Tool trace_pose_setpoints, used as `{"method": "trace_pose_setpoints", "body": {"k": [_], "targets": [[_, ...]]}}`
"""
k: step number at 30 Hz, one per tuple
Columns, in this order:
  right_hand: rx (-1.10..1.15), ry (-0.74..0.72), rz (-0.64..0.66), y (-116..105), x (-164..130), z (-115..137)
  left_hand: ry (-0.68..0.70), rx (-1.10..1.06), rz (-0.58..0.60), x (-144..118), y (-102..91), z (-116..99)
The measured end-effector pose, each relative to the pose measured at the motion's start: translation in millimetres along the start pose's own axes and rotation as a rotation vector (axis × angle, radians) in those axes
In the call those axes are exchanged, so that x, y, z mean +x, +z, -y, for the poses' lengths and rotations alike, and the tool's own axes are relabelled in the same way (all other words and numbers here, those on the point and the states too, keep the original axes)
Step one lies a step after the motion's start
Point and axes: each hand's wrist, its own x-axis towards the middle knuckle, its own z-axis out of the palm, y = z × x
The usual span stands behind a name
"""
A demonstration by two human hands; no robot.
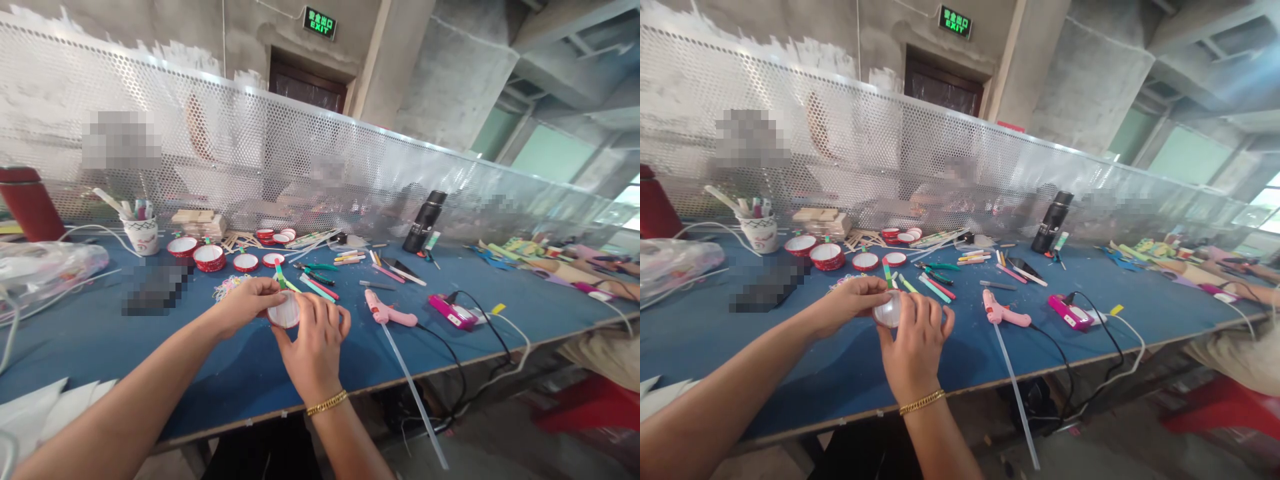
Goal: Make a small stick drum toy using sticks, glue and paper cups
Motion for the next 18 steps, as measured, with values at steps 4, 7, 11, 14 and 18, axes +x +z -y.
{"method": "trace_pose_setpoints", "body": {"k": [4, 7, 11, 14, 18], "targets": [[0.009, 0.008, 0.015, -0.7, 0.9, 0.2, -0.016, -0.049, 0.024, -0.2, -5.7, 0.4], [0.034, 0.011, 0.025, -1.6, 1.0, 0.1, -0.052, -0.080, 0.035, -0.4, -9.8, -0.5], [0.090, -0.018, -0.036, -1.6, -0.3, -3.0, -0.137, -0.120, 0.031, -1.0, -16.3, -4.1], [0.106, -0.025, -0.105, -0.8, -1.3, -6.7, -0.156, -0.119, -0.022, -2.2, -27.6, -9.7], [0.131, -0.010, -0.126, 0.5, -1.5, -10.0, -0.138, 0.016, -0.192, -11.0, -53.2, -24.2]]}}
